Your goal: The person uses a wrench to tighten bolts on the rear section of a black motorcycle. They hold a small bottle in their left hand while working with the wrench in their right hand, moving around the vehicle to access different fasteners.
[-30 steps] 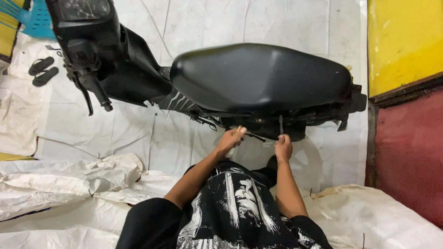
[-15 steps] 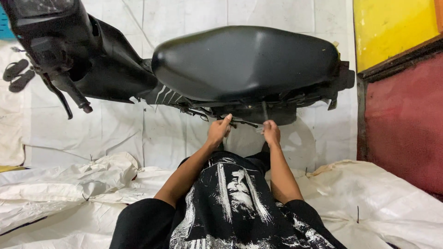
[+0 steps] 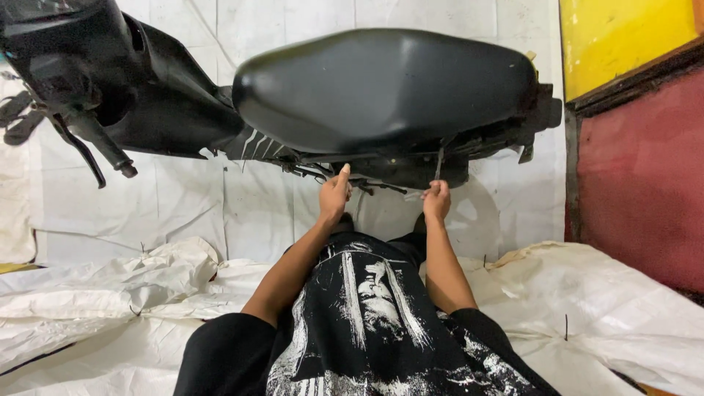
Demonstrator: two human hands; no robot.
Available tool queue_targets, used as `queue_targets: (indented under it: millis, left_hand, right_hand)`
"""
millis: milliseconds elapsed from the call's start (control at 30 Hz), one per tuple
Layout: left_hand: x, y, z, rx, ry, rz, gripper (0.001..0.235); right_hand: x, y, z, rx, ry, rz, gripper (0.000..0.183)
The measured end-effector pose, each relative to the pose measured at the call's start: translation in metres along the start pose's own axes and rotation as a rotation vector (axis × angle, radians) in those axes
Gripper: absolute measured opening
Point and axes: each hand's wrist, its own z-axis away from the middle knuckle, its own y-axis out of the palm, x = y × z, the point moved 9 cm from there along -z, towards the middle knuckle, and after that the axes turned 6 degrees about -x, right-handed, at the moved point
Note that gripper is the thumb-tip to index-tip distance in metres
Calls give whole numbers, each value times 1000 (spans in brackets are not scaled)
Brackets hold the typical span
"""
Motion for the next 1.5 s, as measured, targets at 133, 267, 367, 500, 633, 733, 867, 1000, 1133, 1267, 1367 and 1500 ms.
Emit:
queue_targets:
  millis: [133, 267, 367, 500, 633, 733, 867, 1000, 1133, 1267, 1367, 1500]
  left_hand:
    - [6, 5, 2, 41, -30, 74, 64]
    - [17, 21, 0, 173, -34, 110, 66]
    - [35, 33, 0, 254, -45, 80, 58]
    - [57, 48, -17, 304, 40, -42, 36]
    - [41, 38, 1, 318, 49, -186, 27]
    - [49, 31, -2, 320, -29, -260, 26]
    - [70, 28, -17, 291, -48, -377, 32]
    - [100, 26, -36, 281, -61, -390, 32]
    - [85, 27, -28, 289, -49, -348, 30]
    - [73, 30, -14, 299, -55, -290, 32]
    - [48, 27, -3, 306, -38, -273, 36]
    - [62, 27, -21, 241, 86, -106, 36]
  right_hand:
    - [-9, 26, 0, 175, -111, 143, 24]
    - [14, 4, 9, 123, -87, 208, 24]
    - [-7, 13, 5, 125, -37, 214, 27]
    - [20, 2, 13, 92, -63, 325, 26]
    - [25, 8, 24, 70, -68, 306, 23]
    - [37, 11, 25, 104, -134, 303, 24]
    - [56, -18, 21, -21, -173, 330, 21]
    - [47, 6, 20, 23, -233, 336, 20]
    - [74, 2, 35, -29, -200, 198, 24]
    - [57, 16, 37, 12, -160, 270, 20]
    - [60, 20, 38, 36, -148, 272, 19]
    - [74, 7, 49, 51, -139, 188, 22]
